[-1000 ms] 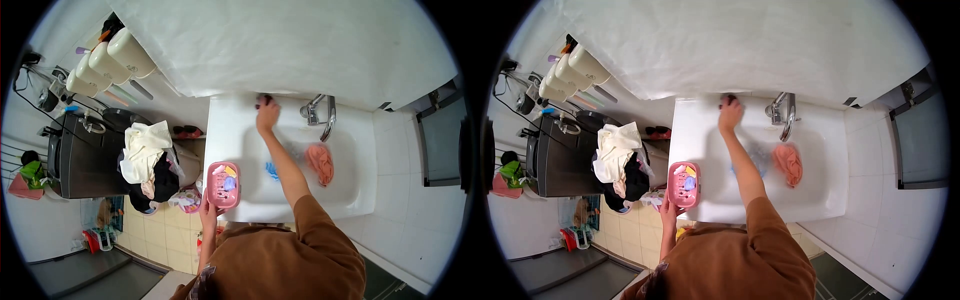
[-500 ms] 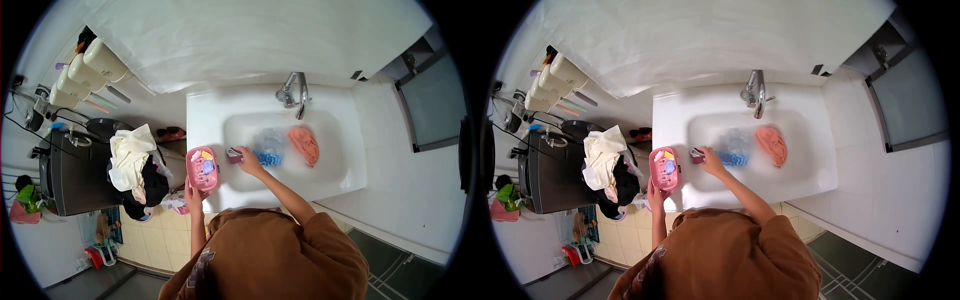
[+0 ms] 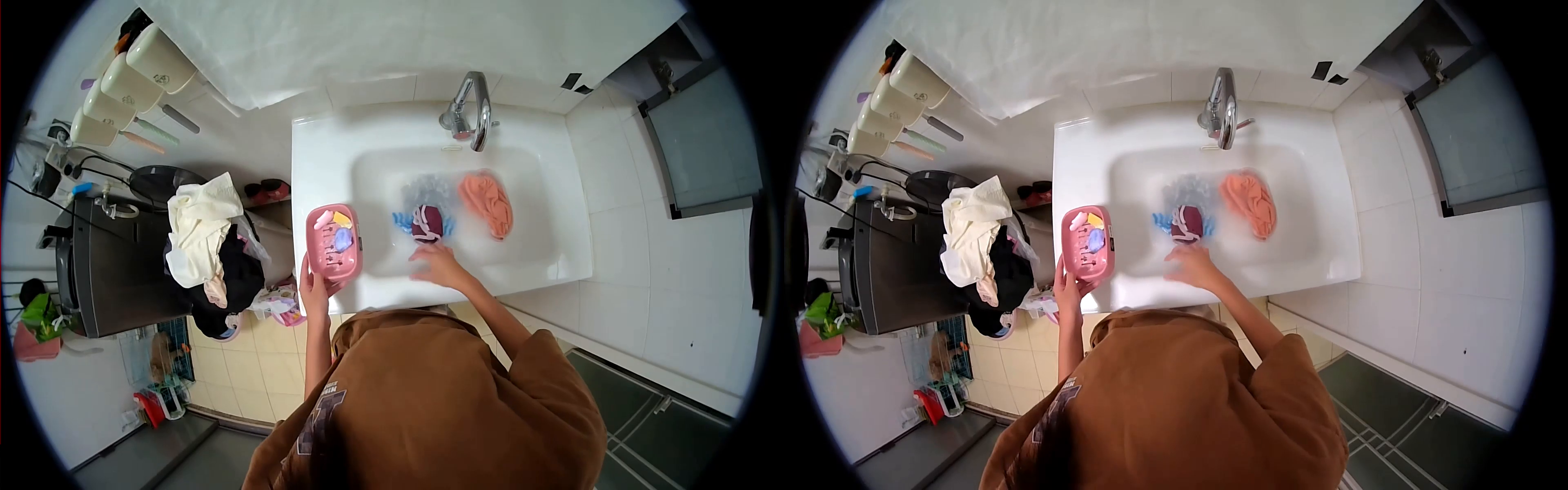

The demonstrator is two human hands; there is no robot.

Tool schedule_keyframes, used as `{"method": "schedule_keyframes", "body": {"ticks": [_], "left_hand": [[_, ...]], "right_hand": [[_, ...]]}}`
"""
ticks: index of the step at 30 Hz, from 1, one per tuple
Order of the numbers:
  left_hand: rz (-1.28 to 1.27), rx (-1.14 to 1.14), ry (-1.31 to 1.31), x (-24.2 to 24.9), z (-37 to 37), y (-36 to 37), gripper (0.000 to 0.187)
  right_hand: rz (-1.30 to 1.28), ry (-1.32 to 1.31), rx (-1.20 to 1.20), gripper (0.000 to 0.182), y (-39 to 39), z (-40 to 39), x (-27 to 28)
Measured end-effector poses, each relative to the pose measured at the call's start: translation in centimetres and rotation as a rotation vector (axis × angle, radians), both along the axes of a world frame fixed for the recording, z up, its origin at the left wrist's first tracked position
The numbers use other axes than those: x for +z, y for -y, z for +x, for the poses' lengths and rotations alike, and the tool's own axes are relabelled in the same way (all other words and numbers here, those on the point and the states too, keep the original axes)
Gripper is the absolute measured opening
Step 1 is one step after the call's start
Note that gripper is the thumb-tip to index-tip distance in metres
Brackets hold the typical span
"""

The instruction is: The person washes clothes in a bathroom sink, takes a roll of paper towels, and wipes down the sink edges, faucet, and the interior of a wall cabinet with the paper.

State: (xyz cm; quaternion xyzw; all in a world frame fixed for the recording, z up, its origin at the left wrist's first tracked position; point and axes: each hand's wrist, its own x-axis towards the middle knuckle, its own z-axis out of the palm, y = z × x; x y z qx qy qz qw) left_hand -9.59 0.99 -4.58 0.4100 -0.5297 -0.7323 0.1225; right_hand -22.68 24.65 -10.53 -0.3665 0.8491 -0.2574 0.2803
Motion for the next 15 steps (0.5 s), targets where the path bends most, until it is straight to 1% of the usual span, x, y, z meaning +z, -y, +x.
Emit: {"method": "schedule_keyframes", "body": {"ticks": [1,2,4,5,7,8,10,11,12,14,15], "left_hand": [[0.0,-0.008,0.006,-0.1,0.1,-0.1,0.041],[-0.001,-0.016,0.011,-0.2,0.3,-0.1,0.041],[-0.001,-0.022,0.008,0.0,0.4,-0.3,0.041],[-0.002,-0.026,0.005,0.1,0.5,-0.5,0.041],[0.007,-0.021,-0.01,-0.4,0.8,-0.6,0.041],[0.014,-0.017,-0.023,-0.6,0.9,-0.7,0.041],[0.011,-0.023,-0.026,-0.5,1.0,-0.7,0.041],[0.008,-0.025,-0.027,-0.5,1.0,-0.7,0.041],[0.007,-0.025,-0.027,-0.6,1.0,-0.7,0.041],[-0.014,-0.013,-0.042,-0.9,0.9,-0.7,0.042],[-0.015,-0.008,-0.038,-1.1,1.1,-0.6,0.042]], "right_hand": [[-0.147,0.085,0.039,0.044,-0.3,0.8,-0.7],[-0.17,0.053,0.048,0.042,-0.2,2.0,-0.5],[-0.283,-0.215,-0.03,0.033,0.5,3.3,-0.6],[-0.283,-0.216,-0.03,0.033,0.6,3.1,-1.3],[-0.288,0.037,-0.039,0.024,1.1,1.8,-2.8],[-0.29,0.036,-0.04,0.024,1.2,1.2,-3.1],[-0.299,0.251,-0.04,0.02,1.6,0.4,-2.7],[-0.385,0.207,-0.031,0.018,1.6,0.4,-2.5],[-0.386,0.206,-0.03,0.018,1.5,0.2,-3.0],[-0.303,0.183,-0.088,0.017,1.0,-0.4,-3.9],[-0.303,0.188,-0.083,0.017,0.7,-0.7,-4.4]]}}
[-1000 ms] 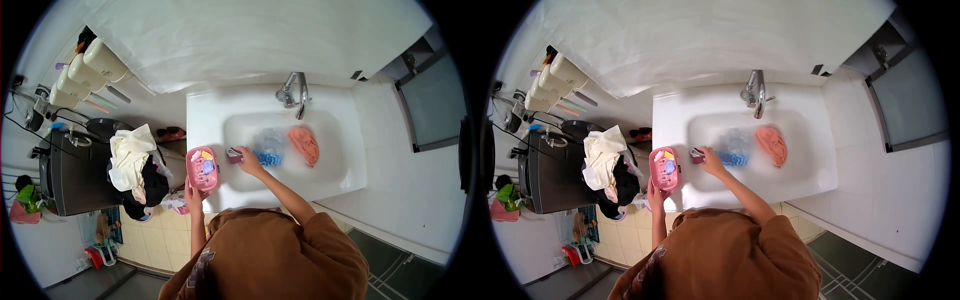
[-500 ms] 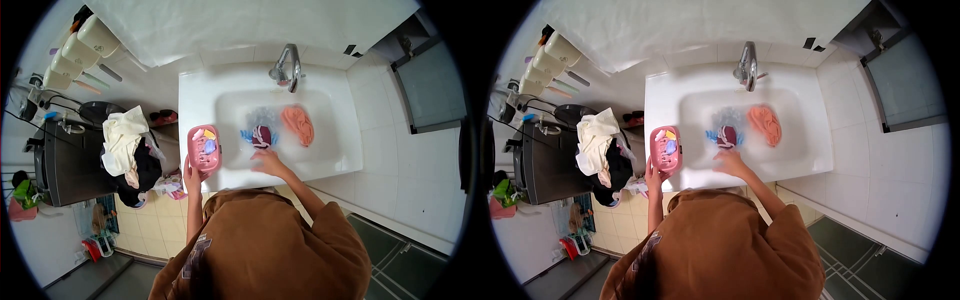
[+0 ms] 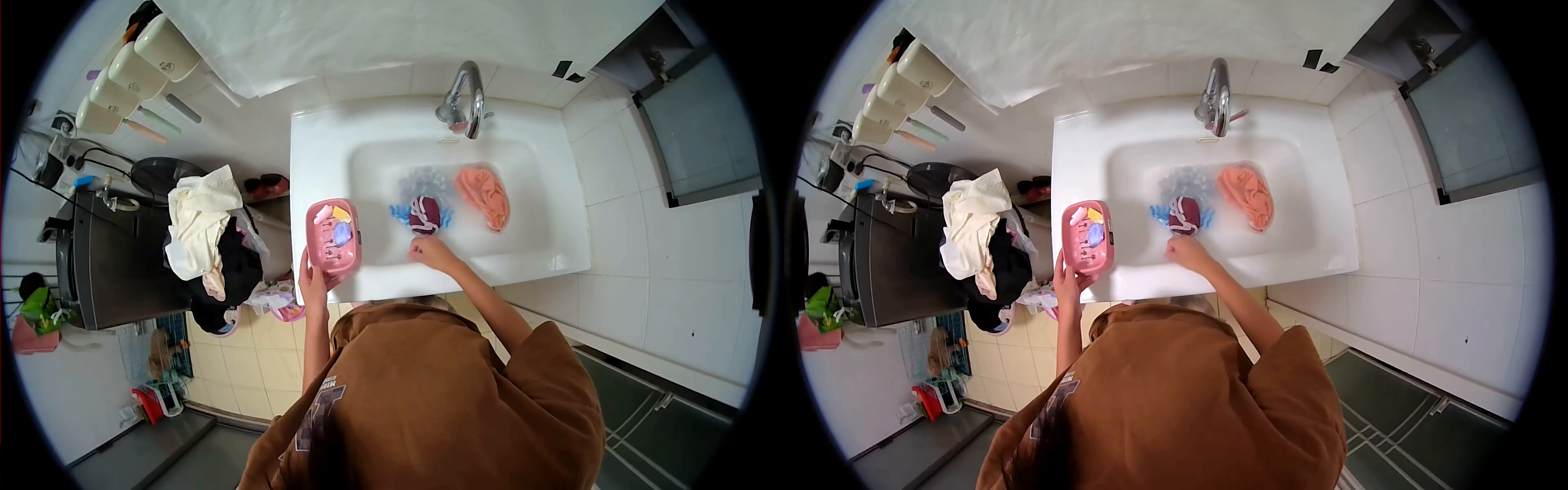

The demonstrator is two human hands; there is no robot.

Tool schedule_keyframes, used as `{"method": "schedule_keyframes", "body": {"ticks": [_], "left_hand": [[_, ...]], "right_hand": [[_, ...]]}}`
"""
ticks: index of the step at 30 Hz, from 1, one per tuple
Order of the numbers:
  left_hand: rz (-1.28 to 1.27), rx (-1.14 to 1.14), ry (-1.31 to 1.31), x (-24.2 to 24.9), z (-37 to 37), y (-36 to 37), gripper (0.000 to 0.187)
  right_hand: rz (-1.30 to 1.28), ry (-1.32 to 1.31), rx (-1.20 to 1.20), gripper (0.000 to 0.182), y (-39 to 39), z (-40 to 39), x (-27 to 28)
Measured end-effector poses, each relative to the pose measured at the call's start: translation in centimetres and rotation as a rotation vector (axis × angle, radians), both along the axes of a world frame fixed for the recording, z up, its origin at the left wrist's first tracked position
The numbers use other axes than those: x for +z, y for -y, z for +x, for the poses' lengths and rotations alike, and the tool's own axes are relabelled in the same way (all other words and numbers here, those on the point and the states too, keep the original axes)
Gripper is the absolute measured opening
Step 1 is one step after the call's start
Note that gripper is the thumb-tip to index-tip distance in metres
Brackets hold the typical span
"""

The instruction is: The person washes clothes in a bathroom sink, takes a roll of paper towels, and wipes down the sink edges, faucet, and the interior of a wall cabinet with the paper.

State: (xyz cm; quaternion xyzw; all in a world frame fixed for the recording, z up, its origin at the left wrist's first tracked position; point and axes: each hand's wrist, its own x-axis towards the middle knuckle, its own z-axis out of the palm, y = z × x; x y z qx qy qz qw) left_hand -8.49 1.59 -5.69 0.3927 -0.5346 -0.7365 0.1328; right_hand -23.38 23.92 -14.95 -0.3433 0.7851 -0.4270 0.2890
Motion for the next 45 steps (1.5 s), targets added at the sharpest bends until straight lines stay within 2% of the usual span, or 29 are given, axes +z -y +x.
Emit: {"method": "schedule_keyframes", "body": {"ticks": [2,3,5,6,8,9,11,12,13,15,16,17,19,21,22,23,25,27,29,31,33,36,37,39,40,42,43,45], "left_hand": [[0.017,0.002,-0.022,-0.4,0.3,0.4,0.042],[0.015,0.005,-0.023,-0.5,0.4,0.6,0.042],[0.014,0.007,-0.006,-0.6,0.7,0.6,0.042],[0.015,0.008,-0.005,-0.5,0.7,0.6,0.042],[0.015,0.013,0.028,-0.1,0.7,0.3,0.042],[0.02,0.01,0.027,-0.2,0.7,0.2,0.042],[0.024,0.015,0.037,-0.3,0.6,0.2,0.042],[0.026,0.016,0.037,-0.4,0.6,0.2,0.042],[0.04,0.012,0.024,-0.5,0.6,0.2,0.043],[0.052,0.008,0.014,-0.4,0.7,0.2,0.043],[0.04,-0.005,0.041,-0.1,0.6,0.1,0.042],[0.031,-0.018,0.069,0.1,0.6,0.0,0.042],[0.036,-0.018,0.085,0.6,0.4,-0.5,0.041],[0.038,-0.011,0.101,0.6,0.4,-0.5,0.041],[0.04,-0.021,0.106,0.2,0.5,-0.4,0.041],[0.043,-0.031,0.112,0.0,0.6,-0.4,0.042],[0.035,-0.024,0.104,0.1,0.5,-0.5,0.042],[0.025,-0.023,0.097,0.2,0.5,-0.6,0.042],[0.038,-0.027,0.117,0.2,0.4,-0.6,0.042],[0.035,-0.013,0.105,0.2,0.4,-0.6,0.042],[0.027,0.004,0.092,0.1,0.3,-0.7,0.042],[0.032,0.023,0.086,0.2,0.4,-0.5,0.042],[0.031,0.018,0.089,-0.1,0.4,-0.4,0.042],[0.034,0.018,0.091,-0.3,0.3,-0.5,0.042],[0.032,0.029,0.082,-0.3,0.2,-0.5,0.043],[0.027,0.044,0.073,-0.8,0.1,-0.3,0.043],[0.022,0.05,0.066,-1.7,0.2,0.1,0.042],[0.017,0.055,0.058,-2.1,0.3,0.4,0.041]], "right_hand": [[0.042,-0.138,-0.16,0.016,-0.6,-0.4,-0.8],[0.04,-0.139,-0.157,0.016,-0.6,-0.3,-0.4],[0.009,0.052,-0.156,0.019,-0.9,0.6,2.1],[0.01,0.052,-0.156,0.019,-1.1,1.3,3.7],[-0.022,-0.337,0.111,0.024,-1.7,2.9,5.9],[-0.016,-0.338,0.109,0.024,-1.8,2.7,5.4],[0.018,-0.049,-0.101,0.03,-1.7,1.6,2.5],[0.043,-0.302,-0.202,0.041,-1.7,0.4,0.0],[0.044,-0.301,-0.201,0.041,-1.1,-0.6,0.9],[0.316,-0.512,-0.321,0.048,0.2,-2.3,2.6],[0.314,-0.51,-0.322,0.048,0.4,-2.9,0.8],[0.332,-0.541,-0.246,0.052,0.6,-3.4,-1.7],[0.345,-0.571,-0.166,0.056,0.7,-4.1,-2.8],[0.387,-0.733,0.129,0.056,-0.3,-5.1,-3.3],[0.423,-0.736,0.076,0.058,-0.6,-5.9,-3.4],[0.421,-0.737,0.083,0.058,-0.4,-6.0,-3.8],[0.612,-0.532,-0.495,0.054,0.3,-5.7,-3.6],[0.664,-0.542,-0.475,0.056,-0.6,-5.6,-3.4],[0.525,-0.705,0.002,0.057,-2.6,-6.5,-3.7],[0.578,-0.626,-0.055,0.057,-2.5,-6.7,-3.8],[0.596,-0.333,-0.557,0.054,-1.9,-6.9,-4.3],[0.521,-0.263,-0.446,0.054,-2.9,-7.6,-5.2],[0.52,-0.267,-0.449,0.054,-3.5,-8.4,-7.1],[0.351,-0.06,-0.402,0.053,-4.6,-9.7,-11.3],[0.35,-0.063,-0.4,0.053,-4.0,-9.1,-9.4],[0.571,-0.059,-0.876,0.05,-2.1,-6.4,-2.9],[0.569,-0.058,-0.874,0.05,-2.0,-5.6,-2.1],[0.713,-0.758,-0.699,0.035,-2.0,-4.6,-1.4]]}}
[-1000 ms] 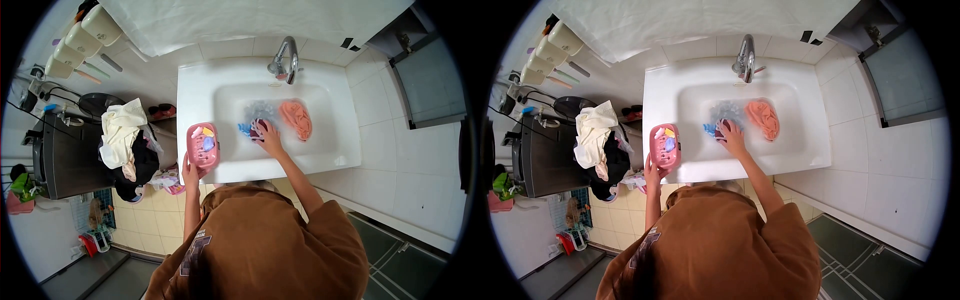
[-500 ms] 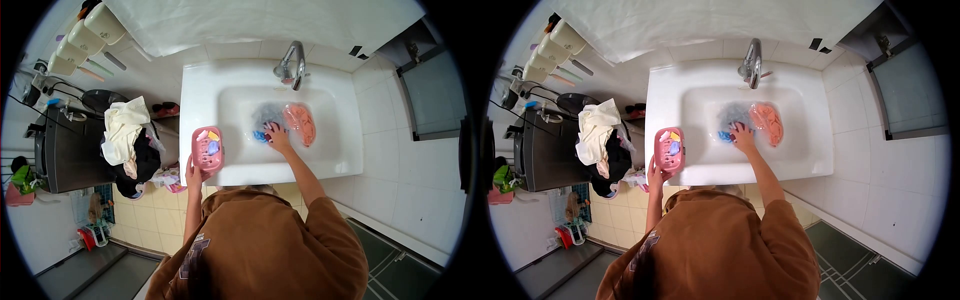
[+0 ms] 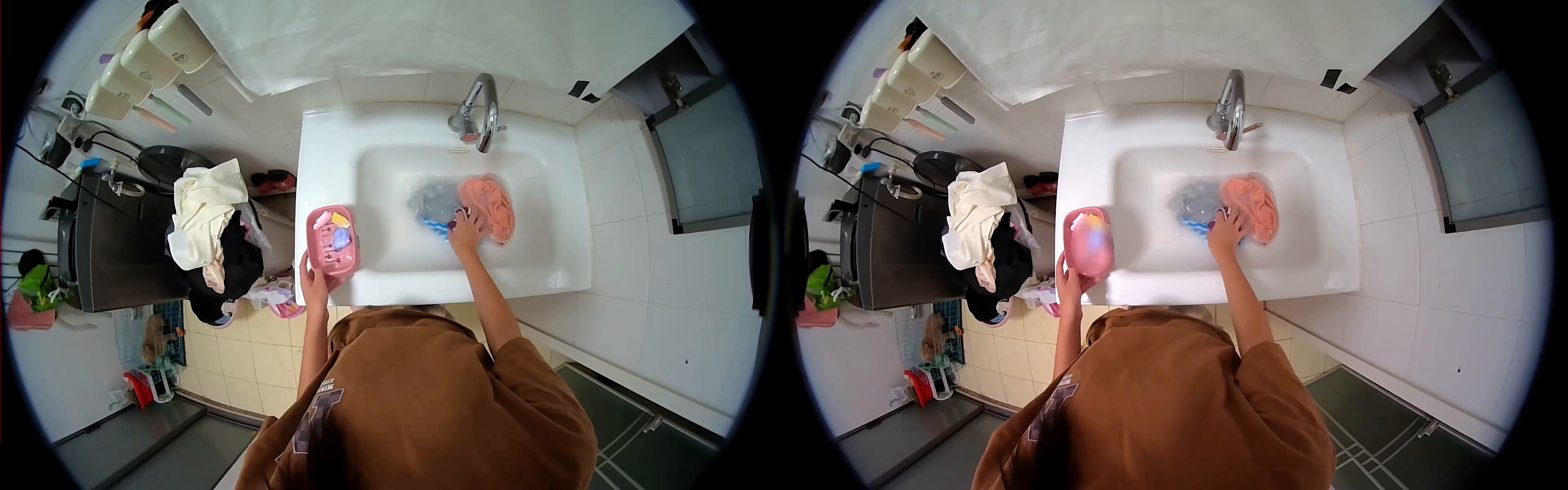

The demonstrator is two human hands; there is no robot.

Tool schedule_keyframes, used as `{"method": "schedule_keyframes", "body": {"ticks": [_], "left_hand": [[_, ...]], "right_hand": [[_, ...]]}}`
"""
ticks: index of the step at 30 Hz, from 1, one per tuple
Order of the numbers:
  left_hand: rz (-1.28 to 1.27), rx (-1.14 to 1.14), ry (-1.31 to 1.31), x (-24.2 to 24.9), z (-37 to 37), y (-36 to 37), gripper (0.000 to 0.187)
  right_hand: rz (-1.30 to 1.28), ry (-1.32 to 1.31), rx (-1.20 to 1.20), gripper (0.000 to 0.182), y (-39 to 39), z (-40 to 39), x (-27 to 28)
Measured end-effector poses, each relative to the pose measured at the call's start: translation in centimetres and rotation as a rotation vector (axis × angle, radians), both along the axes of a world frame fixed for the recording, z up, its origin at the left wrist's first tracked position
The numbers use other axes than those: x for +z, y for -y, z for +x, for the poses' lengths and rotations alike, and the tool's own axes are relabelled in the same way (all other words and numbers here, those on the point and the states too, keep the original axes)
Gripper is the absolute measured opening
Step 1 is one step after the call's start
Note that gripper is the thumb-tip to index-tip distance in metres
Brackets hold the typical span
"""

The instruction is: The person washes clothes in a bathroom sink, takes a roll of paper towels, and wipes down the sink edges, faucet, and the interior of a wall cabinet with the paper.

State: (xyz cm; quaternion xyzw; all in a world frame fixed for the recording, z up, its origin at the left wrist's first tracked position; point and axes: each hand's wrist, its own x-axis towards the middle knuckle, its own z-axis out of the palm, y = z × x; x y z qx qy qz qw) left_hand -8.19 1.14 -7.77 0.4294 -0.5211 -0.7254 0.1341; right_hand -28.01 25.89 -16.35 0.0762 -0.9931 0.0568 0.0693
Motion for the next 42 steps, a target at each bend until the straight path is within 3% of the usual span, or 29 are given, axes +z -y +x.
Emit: {"method": "schedule_keyframes", "body": {"ticks": [1,3,4,6,10,12,13,16,18,19,21,22,24,25,26,28,29,30,32,34,37,39,40,42], "left_hand": [[-0.001,0.005,-0.004,0.2,0.0,0.0,0.041],[-0.002,0.01,-0.017,0.1,-0.3,0.2,0.041],[-0.019,0.02,-0.027,-0.1,-0.2,0.4,0.042],[-0.036,0.032,-0.039,-0.6,-0.2,0.8,0.043],[-0.043,0.054,-0.074,-1.0,-0.4,1.4,0.045],[-0.113,0.074,-0.113,-1.3,-0.6,1.3,0.044],[-0.115,0.079,-0.114,-1.3,-0.7,1.3,0.044],[-0.144,0.059,-0.159,-1.6,-0.7,1.4,0.043],[-0.207,0.004,-0.204,-1.3,-0.9,1.3,0.043],[-0.205,0.01,-0.207,-0.8,-0.9,1.3,0.043],[-0.576,-0.033,0.251,0.3,-0.8,1.3,0.042],[-0.576,-0.027,0.253,-0.3,-0.7,1.5,0.042],[-1.126,0.061,0.295,-2.0,-0.5,1.9,0.041],[-1.064,0.058,0.231,-0.7,-0.9,1.5,0.029],[-1.064,0.056,0.231,0.2,-1.0,1.2,0.029],[-0.748,-0.104,0.02,1.6,-1.7,0.5,0.019],[-0.719,-0.09,0.013,1.9,-2.4,-0.1,0.012],[-0.67,-0.185,0.037,2.8,-3.0,-0.7,0.013],[-0.567,-0.404,-0.076,-0.2,-4.2,-0.9,0.017],[-0.149,-0.616,0.046,0.8,-5.9,-2.8,0.027],[0.012,-0.534,0.07,-0.8,-9.3,-6.7,0.039],[0.322,-0.434,0.202,-1.5,-10.5,-7.3,0.04],[0.319,-0.441,0.201,-2.0,-10.6,-7.2,0.04],[0.908,-0.316,-0.04,-3.1,-10.7,-6.8,0.031]], "right_hand": [[0.001,-0.003,-0.001,0.035,-0.1,-0.2,0.0],[0.196,-0.308,0.444,0.025,-0.3,-1.0,-0.1],[0.197,-0.312,0.445,0.025,-0.5,-1.0,-1.6],[0.282,0.174,0.743,0.022,-0.5,-0.6,-3.6],[0.095,0.303,0.717,0.019,-1.3,-0.8,-3.7],[0.158,0.031,0.494,0.017,-1.4,0.1,-3.8],[0.156,0.028,0.499,0.017,-1.3,0.2,-4.1],[0.111,0.129,0.592,0.016,-1.1,0.2,-5.3],[-0.118,0.481,0.479,0.012,-1.5,-0.6,-5.5],[-0.113,0.479,0.484,0.012,-1.5,-0.8,-5.3],[-0.444,0.513,0.396,0.013,-1.2,-1.3,-4.6],[-0.443,0.514,0.403,0.013,-1.0,-1.4,-4.1],[-0.656,0.371,0.348,0.012,-0.7,-1.4,-2.9],[-0.687,0.353,0.343,0.012,-0.5,-1.5,-2.0],[-0.687,0.354,0.342,0.012,-0.4,-1.3,-1.1],[-0.87,0.422,0.262,0.013,0.4,-0.9,1.7],[-0.869,0.418,0.26,0.013,0.7,-0.6,3.2],[-0.952,0.498,0.234,0.014,1.2,-0.1,5.0],[-1.036,0.575,0.202,0.015,2.1,0.6,7.3],[-1.212,0.65,0.262,0.016,3.1,1.2,9.0],[-1.384,0.848,0.287,0.017,4.9,3.3,14.7],[-1.418,0.889,0.307,0.015,5.4,3.7,15.4],[-1.555,0.99,0.301,0.015,5.6,4.0,15.3],[-1.694,1.085,0.292,0.014,5.8,4.2,14.5]]}}
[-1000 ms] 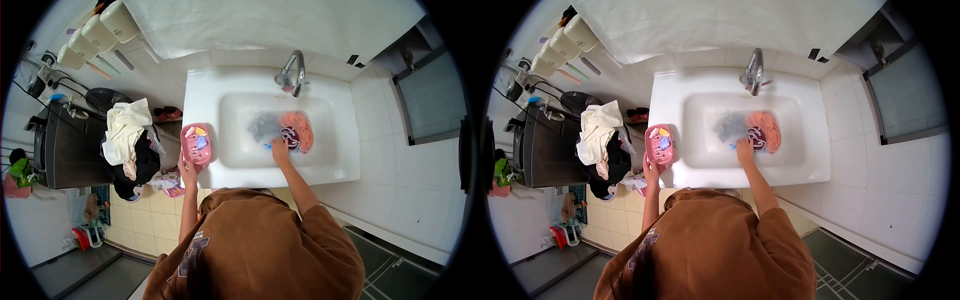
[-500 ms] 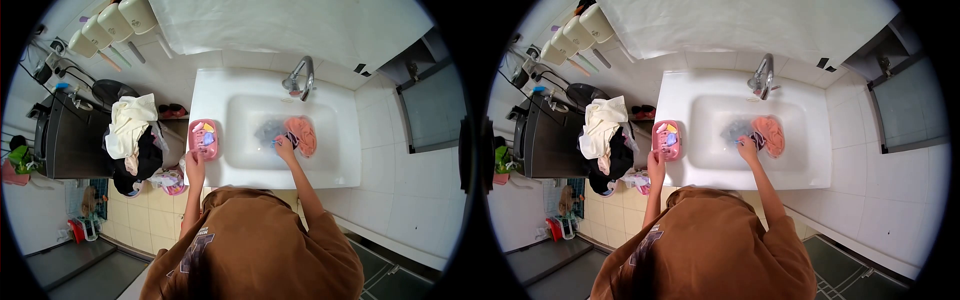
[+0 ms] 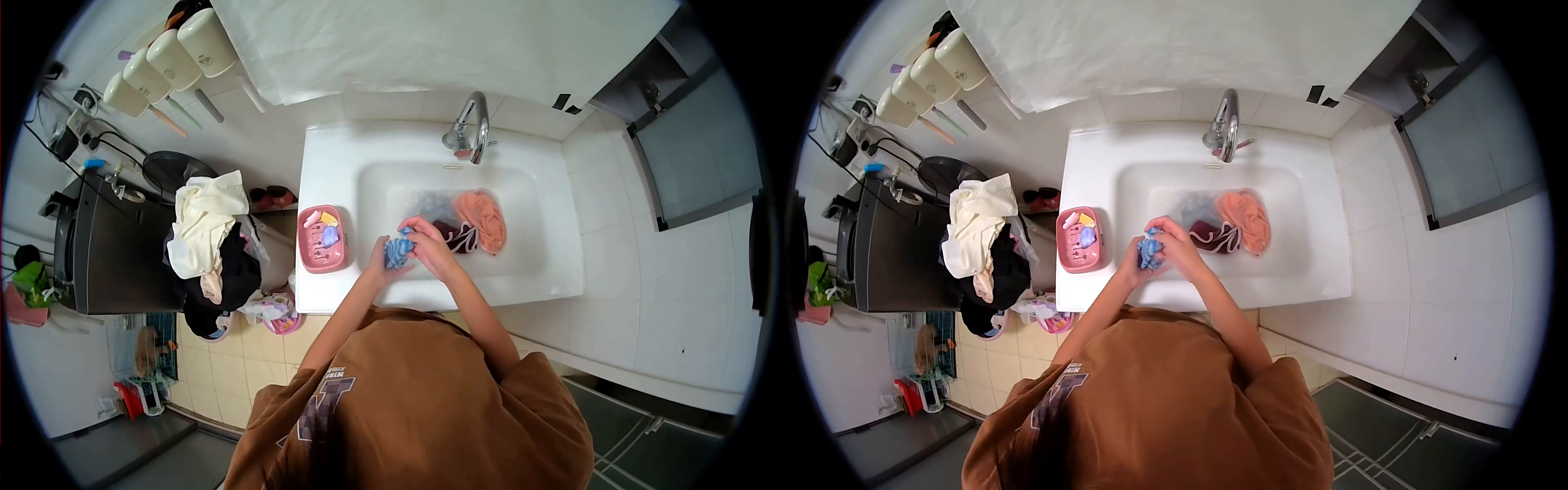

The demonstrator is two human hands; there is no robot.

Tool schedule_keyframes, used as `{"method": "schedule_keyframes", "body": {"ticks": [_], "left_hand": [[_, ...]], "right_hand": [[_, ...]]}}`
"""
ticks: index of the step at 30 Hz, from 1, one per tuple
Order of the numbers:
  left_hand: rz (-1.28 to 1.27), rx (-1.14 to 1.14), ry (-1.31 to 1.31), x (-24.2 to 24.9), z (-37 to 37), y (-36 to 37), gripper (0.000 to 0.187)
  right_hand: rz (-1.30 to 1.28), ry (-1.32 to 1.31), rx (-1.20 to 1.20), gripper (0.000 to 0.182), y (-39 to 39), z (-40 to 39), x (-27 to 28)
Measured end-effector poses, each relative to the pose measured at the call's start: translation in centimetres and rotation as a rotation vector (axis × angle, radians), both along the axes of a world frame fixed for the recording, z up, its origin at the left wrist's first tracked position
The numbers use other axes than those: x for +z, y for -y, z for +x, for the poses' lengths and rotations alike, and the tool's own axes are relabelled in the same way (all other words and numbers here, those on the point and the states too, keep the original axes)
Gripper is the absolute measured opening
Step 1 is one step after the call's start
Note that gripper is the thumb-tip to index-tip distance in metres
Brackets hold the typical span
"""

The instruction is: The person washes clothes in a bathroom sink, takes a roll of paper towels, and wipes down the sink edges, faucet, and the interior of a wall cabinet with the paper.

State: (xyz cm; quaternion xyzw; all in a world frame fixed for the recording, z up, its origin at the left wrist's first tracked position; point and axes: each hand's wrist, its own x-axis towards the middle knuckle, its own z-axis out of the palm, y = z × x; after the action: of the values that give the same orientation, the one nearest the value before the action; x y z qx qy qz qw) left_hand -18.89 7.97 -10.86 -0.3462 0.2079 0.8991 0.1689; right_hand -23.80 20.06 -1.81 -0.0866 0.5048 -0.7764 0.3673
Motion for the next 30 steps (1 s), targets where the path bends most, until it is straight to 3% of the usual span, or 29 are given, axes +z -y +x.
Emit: {"method": "schedule_keyframes", "body": {"ticks": [1,3,5,6,8,10,12,15,22,30], "left_hand": [[0.0,-0.005,-0.003,-1.0,-0.1,0.1,0.031],[0.28,0.124,-0.07,-3.1,-0.4,0.2,0.027],[0.252,0.119,-0.017,-6.0,-0.7,0.7,0.026],[0.225,0.115,0.041,-6.7,-0.8,0.8,0.024],[0.184,0.072,-0.01,-6.1,-0.9,0.6,0.024],[0.144,0.032,-0.058,-3.9,-0.9,-0.1,0.024],[-0.069,0.031,0.015,-1.5,-0.9,-1.3,0.027],[-0.189,0.074,0.084,-2.6,-1.1,-1.7,0.031],[-0.241,0.158,0.152,-4.1,-0.4,-2.1,0.033],[-0.467,0.134,0.165,-3.7,-0.3,-2.4,0.035]], "right_hand": [[-0.069,0.069,-0.004,0.014,0.1,-0.1,-1.1],[-0.14,0.134,-0.01,0.014,0.4,-0.1,-3.6],[0.215,-0.217,-0.121,0.014,0.8,0.1,-6.3],[0.214,-0.219,-0.124,0.014,1.1,0.5,-7.3],[0.646,-1.003,-0.359,0.014,1.6,1.6,-8.5],[0.703,-1.021,-0.379,0.016,1.9,2.5,-8.6],[0.98,-1.147,-0.286,0.016,2.2,3.1,-8.6],[1.06,-0.935,-0.105,0.02,2.3,3.6,-8.6],[0.955,-1.005,-0.05,0.022,2.0,3.6,-10.3],[0.837,-0.83,0.025,0.028,1.9,2.6,-11.8]]}}
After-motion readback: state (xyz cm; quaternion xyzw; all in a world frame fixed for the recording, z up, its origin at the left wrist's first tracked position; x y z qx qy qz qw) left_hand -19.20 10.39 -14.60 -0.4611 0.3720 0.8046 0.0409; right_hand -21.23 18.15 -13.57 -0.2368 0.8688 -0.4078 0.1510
